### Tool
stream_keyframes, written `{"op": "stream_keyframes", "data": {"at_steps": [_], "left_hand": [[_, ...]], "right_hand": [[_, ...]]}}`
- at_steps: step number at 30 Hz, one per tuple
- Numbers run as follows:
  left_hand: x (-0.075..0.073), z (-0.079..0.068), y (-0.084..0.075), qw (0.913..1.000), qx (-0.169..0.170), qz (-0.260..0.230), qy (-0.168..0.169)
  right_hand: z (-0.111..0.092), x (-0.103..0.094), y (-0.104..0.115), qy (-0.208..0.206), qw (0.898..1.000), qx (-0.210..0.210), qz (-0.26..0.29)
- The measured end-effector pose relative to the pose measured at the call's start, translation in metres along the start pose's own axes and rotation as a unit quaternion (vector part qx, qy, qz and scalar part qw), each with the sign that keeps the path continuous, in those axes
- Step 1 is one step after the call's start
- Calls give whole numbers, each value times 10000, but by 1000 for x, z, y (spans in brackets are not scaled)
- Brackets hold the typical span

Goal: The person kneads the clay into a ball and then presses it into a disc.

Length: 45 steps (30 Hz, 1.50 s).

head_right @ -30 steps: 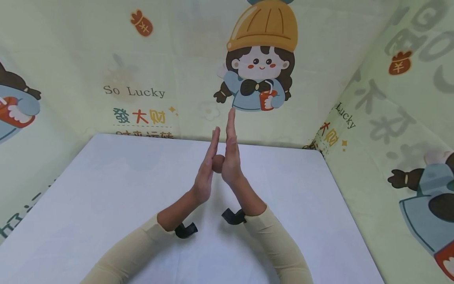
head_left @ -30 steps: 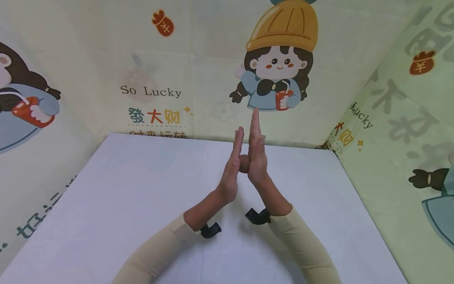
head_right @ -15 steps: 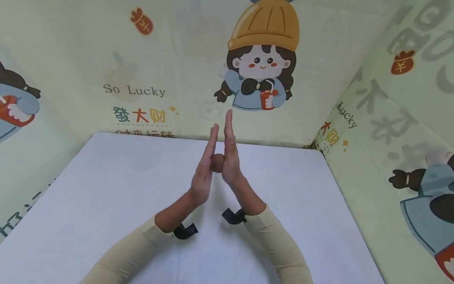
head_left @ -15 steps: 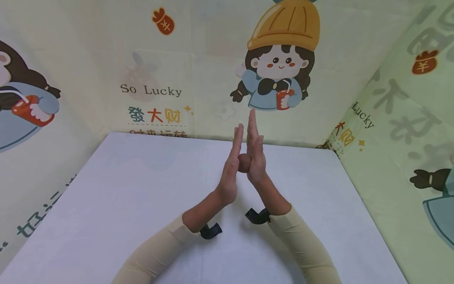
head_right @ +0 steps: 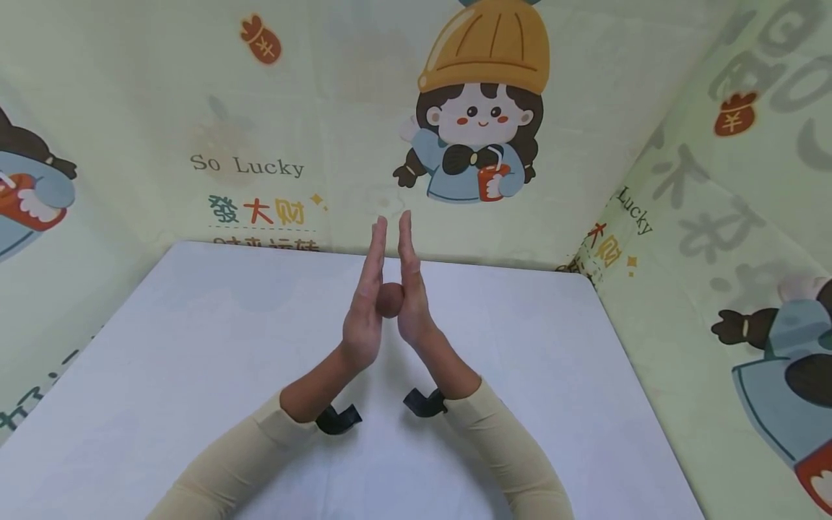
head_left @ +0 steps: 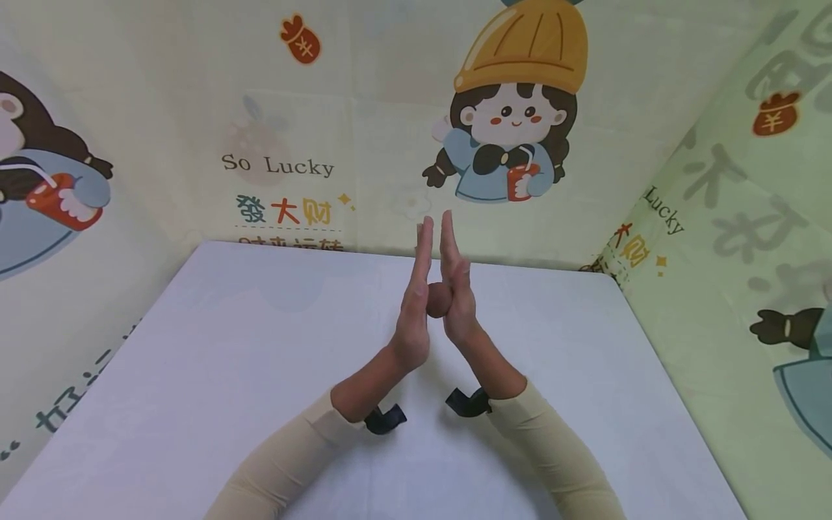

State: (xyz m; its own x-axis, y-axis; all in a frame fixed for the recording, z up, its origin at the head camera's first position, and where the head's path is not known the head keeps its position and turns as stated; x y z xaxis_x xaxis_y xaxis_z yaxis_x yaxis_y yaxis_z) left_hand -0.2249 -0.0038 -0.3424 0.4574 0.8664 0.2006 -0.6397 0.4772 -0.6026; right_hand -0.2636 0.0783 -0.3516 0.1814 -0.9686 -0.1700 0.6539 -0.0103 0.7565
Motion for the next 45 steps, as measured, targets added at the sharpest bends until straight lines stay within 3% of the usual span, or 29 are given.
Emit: {"op": "stream_keyframes", "data": {"at_steps": [15,23,31,45], "left_hand": [[-16,8,0,9969,-288,-513,-526],[-27,13,2,9953,-257,-467,-811],[-36,17,9,9955,-74,-275,-901],[-55,19,28,9905,-510,50,-1273]], "right_hand": [[-10,17,-6,194,9994,191,-202],[-13,27,6,311,9978,-293,-506],[-15,30,13,366,9981,-372,-318],[-18,34,16,449,9964,-586,-423]]}}
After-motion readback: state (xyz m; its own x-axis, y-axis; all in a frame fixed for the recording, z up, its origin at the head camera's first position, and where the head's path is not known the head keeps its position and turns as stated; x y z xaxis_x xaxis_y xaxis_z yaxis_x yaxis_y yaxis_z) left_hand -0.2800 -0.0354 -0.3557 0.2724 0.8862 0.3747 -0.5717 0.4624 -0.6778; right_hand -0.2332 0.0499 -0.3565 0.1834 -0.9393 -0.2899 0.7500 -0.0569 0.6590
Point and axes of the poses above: each hand's wrist, its own z-axis towards the middle knuckle, its own x-axis out of the palm, y = z × x, the point moved 4 cm from there along z, towards the middle knuckle, and after that the axes turned 15 degrees about -z, right-handed, at the moved point
